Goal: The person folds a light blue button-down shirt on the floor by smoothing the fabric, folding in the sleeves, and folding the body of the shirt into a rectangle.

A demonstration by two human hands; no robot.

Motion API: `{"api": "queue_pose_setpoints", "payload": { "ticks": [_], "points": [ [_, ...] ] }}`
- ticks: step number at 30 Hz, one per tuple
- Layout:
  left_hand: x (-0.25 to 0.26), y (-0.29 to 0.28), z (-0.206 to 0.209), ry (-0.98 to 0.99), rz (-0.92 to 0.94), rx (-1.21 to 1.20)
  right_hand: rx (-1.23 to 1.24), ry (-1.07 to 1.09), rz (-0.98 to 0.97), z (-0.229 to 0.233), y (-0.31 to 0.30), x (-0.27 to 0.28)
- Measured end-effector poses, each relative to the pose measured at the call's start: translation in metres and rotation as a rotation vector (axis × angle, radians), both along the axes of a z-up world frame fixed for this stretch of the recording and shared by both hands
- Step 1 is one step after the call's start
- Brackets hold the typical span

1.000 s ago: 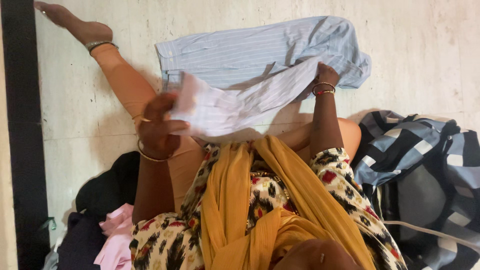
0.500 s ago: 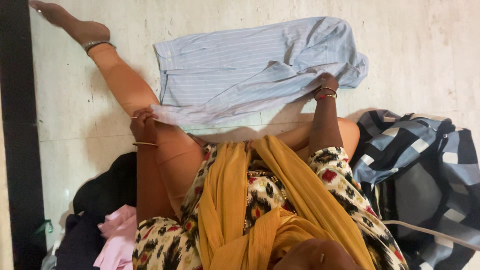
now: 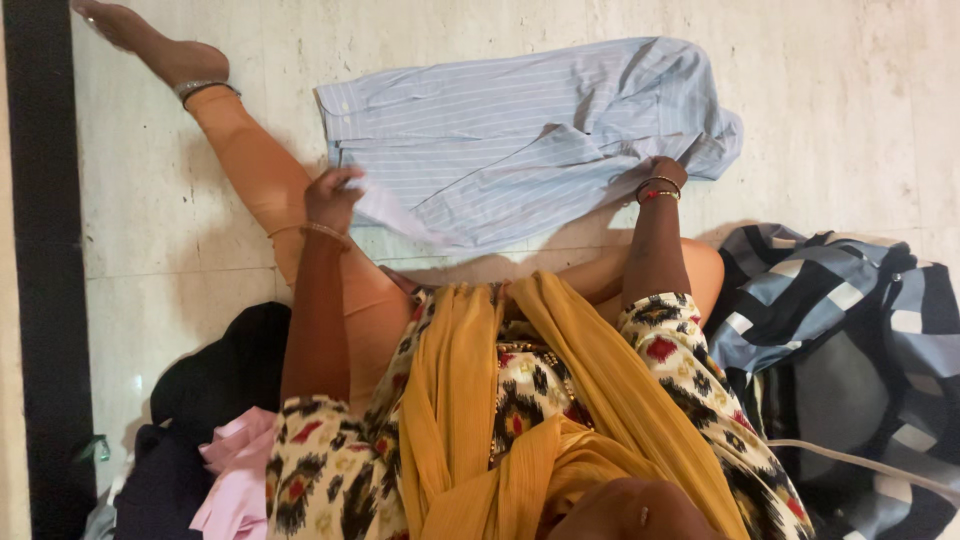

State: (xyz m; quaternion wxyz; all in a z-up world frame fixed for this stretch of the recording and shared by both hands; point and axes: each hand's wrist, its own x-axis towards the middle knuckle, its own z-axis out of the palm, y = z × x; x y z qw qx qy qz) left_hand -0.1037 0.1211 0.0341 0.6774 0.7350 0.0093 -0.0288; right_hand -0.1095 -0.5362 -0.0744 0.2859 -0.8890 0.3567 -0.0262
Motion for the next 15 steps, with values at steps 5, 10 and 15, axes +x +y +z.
{"api": "queue_pose_setpoints", "payload": {
  "ticks": [5,10,15],
  "points": [
    [0.057,-0.121,0.125,-0.177,-0.373,0.086,-0.025,0.384,0.041,-0.003,-0.01,0.013],
    [0.065,-0.251,0.221,-0.502,-0.514,-0.056,0.11,0.234,-0.065,0.009,0.002,0.013],
    [0.084,-0.377,0.245,-0.534,-0.347,-0.101,1.064,-0.45,-0.692,0.03,0.025,0.003]
  ]
}}
